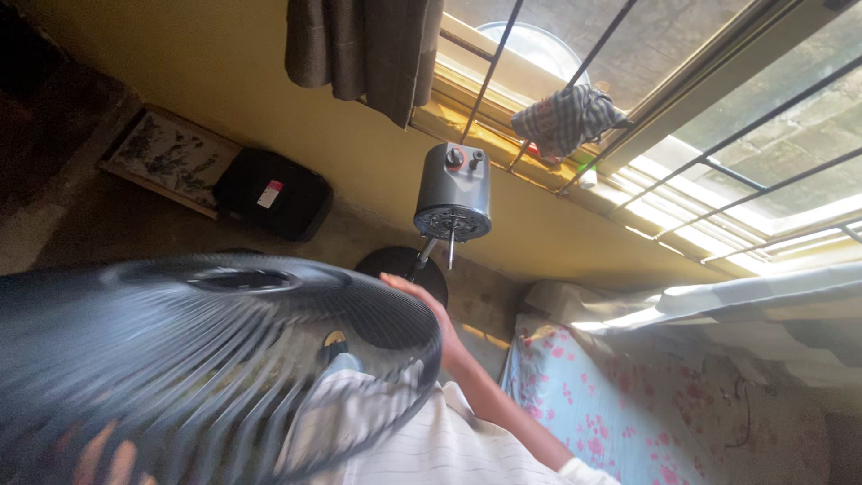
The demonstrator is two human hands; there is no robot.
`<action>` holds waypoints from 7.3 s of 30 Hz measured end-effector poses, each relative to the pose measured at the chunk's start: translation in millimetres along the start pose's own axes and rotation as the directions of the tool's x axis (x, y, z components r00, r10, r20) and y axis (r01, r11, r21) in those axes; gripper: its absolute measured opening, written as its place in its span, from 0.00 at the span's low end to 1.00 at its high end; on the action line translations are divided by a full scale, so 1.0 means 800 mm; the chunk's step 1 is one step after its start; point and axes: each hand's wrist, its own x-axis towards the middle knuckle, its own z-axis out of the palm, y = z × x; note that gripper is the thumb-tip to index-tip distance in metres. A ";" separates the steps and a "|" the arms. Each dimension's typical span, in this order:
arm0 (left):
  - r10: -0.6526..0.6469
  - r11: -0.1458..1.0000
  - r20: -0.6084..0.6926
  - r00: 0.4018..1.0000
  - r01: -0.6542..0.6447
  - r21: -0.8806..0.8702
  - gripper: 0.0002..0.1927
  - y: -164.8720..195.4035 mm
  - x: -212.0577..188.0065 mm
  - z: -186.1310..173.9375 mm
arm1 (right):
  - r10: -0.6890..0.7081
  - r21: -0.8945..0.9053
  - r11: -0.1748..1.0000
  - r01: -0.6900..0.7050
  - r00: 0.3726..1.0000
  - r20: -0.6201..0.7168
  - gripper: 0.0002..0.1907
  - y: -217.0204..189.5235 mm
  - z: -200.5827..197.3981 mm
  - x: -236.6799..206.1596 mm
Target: The person services a pedestal fan. They wipe the motor housing with a cloth, unscrew the blade cap by hand, remove the front grille guard, wipe the grille with the cloth, reattach the grille to the fan head, and tighten the central cap using a screwdriver.
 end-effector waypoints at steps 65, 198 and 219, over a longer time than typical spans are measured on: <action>-0.286 0.164 0.046 0.957 0.001 0.987 0.21 -0.094 -0.067 0.191 | -0.440 -0.645 0.470 0.602 0.794 0.420 0.21 -0.160 0.109 0.048; 0.148 0.653 -0.443 0.884 0.249 0.715 0.19 0.033 -0.011 0.065 | -0.584 -0.430 0.682 0.592 0.794 0.167 0.30 -0.170 0.213 0.066; 0.161 0.587 -0.386 0.909 0.226 0.778 0.22 0.033 0.010 0.101 | -0.525 -0.459 0.749 0.477 0.851 0.026 0.35 -0.086 0.263 0.134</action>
